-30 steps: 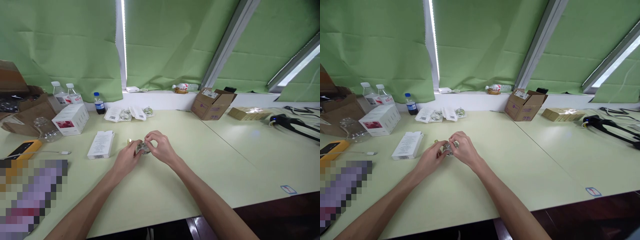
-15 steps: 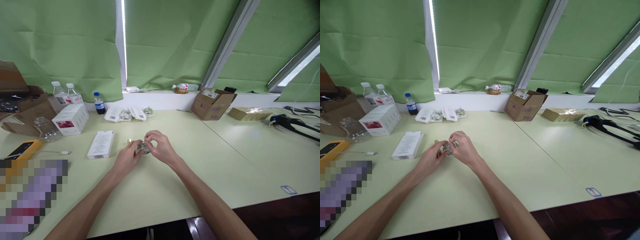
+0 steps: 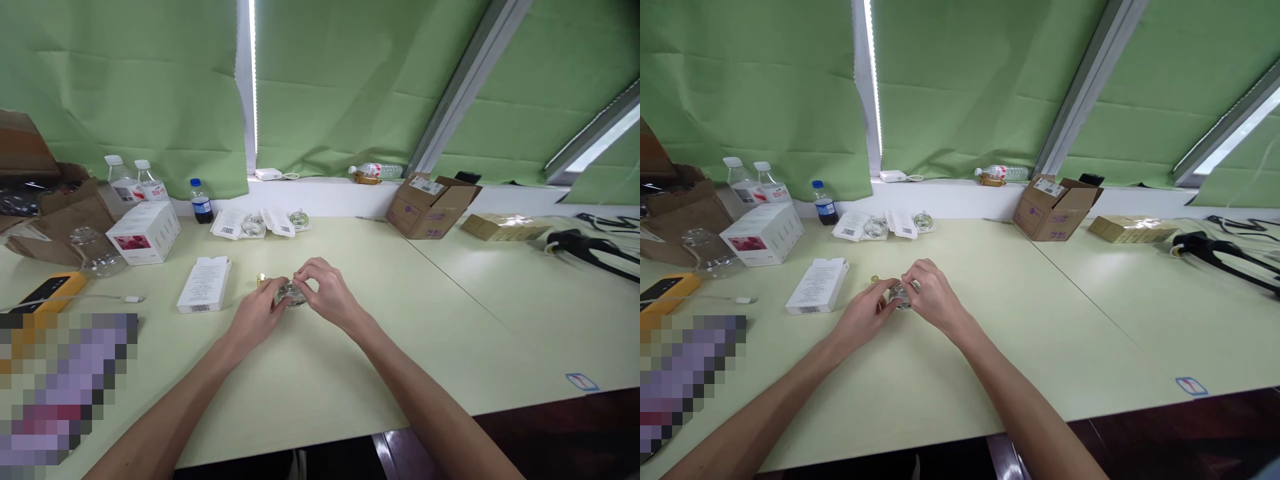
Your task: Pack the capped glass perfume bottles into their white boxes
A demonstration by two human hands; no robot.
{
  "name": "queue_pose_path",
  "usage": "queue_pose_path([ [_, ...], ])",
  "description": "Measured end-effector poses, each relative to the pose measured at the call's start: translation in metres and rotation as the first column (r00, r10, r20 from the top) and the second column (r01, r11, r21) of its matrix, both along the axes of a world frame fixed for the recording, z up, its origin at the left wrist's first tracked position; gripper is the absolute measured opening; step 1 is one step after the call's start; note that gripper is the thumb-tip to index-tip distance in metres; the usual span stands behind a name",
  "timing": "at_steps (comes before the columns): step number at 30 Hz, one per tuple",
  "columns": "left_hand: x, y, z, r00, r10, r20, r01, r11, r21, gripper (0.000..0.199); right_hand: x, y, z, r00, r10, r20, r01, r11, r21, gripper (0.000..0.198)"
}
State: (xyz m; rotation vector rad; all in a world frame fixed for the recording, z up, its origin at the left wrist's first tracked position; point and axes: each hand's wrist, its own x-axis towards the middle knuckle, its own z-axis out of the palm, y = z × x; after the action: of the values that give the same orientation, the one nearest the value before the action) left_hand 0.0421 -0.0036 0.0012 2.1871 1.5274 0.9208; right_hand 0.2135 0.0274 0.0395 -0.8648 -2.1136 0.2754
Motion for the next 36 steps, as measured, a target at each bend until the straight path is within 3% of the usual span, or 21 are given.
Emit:
queue_pose_path([
  [15,0.000,0.000,-0.001,1.000,0.005,-0.012,-0.005,1.000,-0.005,0.028,-0.013,-0.003,0.002,0.980,-0.171,0.100,0.174,0.985,-0.021,0.021],
  [31,0.000,0.000,0.002,1.000,0.020,-0.014,-0.020,1.000,-0.003,0.029,-0.005,-0.007,-0.005,0.980,-0.195,0.034,0.197,0.977,-0.075,0.003],
  [36,0.000,-0.001,0.003,1.000,0.020,-0.015,-0.020,1.000,-0.012,0.028,-0.006,-0.009,-0.004,0.982,-0.189,0.029,0.191,0.974,-0.124,0.009],
])
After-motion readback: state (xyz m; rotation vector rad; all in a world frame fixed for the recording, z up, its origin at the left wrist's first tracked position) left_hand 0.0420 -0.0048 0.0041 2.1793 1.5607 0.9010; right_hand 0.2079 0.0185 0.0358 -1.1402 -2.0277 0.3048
